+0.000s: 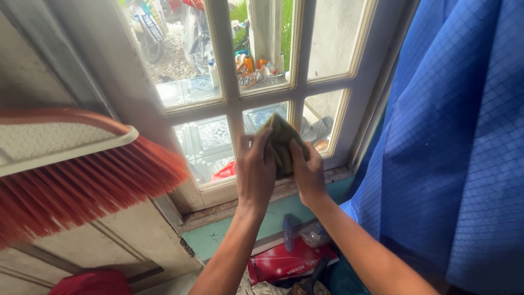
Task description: The person wipes a multi-pane window with a cloth, focusing on the lower panes and frame. They briefly pick up a spray bottle, then continue wiping the same window area with the cloth.
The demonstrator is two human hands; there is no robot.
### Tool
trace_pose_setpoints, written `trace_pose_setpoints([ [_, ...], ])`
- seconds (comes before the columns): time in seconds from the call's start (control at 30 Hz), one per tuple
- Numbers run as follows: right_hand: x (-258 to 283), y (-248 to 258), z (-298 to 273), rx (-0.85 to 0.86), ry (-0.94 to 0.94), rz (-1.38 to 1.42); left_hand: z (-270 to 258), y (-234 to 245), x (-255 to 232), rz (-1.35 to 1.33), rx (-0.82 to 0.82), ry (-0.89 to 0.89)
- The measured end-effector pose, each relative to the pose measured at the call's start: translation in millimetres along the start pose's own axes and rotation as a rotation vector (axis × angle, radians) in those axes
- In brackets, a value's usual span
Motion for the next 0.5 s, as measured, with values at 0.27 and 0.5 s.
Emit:
trace_pose_setpoints([
  [0.27,-3.6,4.5,38.0,-0.08,0.009,0.162,32.6,-32.8,-28.0,0.272,0.054,0.011],
  [0.5,-2.9,12.0,49.4,-0.116,0.106,0.09,35.0,-56.3,-27.0,0.348,-0.042,0.015],
])
Point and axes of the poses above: each hand's wrist, its own z-axis towards the middle knuckle, its own y-axis out of the back of the hand, x = y × z, the point moved 2 cm from there along z, towards the middle knuckle, and after that the axes turned 8 degrees about x, right-handed, at the moved point
